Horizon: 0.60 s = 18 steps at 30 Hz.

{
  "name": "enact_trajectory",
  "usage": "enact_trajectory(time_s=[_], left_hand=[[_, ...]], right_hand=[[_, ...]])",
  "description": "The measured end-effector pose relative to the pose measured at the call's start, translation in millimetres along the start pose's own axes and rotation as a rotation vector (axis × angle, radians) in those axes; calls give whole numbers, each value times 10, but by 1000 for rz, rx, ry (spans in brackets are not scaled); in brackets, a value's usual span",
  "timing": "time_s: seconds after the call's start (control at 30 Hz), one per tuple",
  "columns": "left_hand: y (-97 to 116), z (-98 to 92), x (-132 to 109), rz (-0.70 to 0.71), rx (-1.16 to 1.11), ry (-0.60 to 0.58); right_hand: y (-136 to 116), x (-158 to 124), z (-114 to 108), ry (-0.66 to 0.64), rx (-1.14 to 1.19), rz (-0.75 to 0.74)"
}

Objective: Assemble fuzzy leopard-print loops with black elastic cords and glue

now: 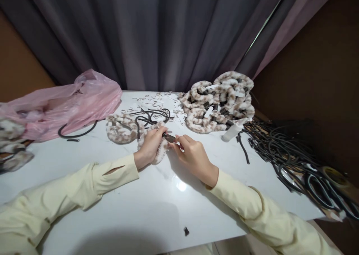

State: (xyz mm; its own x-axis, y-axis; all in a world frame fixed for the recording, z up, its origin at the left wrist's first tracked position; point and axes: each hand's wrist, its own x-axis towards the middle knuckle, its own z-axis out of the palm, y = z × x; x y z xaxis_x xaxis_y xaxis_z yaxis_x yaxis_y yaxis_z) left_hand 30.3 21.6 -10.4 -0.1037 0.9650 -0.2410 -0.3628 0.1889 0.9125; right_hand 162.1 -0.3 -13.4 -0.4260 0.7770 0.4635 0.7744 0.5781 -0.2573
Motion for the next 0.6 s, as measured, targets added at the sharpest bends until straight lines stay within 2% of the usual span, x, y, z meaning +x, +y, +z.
enact_trajectory(time_s=[0.13,0.2,0.33,0.5,0.6], left_hand=[[55,-30,72,-19,145,-80],[77,-80,119,58,285,-114],[170,-154,161,239,574,-102],[212,-125,129,268,573,-120],[149,-96,122,319,548,-46]], right_hand=[[21,-16,0,59,6,-38],[23,-19,-10,86,24,-40],[22,-15,-41,148,87,-56],[-6,-17,-63,178,179,-62],[-33,-24,-62,182,204,-49]])
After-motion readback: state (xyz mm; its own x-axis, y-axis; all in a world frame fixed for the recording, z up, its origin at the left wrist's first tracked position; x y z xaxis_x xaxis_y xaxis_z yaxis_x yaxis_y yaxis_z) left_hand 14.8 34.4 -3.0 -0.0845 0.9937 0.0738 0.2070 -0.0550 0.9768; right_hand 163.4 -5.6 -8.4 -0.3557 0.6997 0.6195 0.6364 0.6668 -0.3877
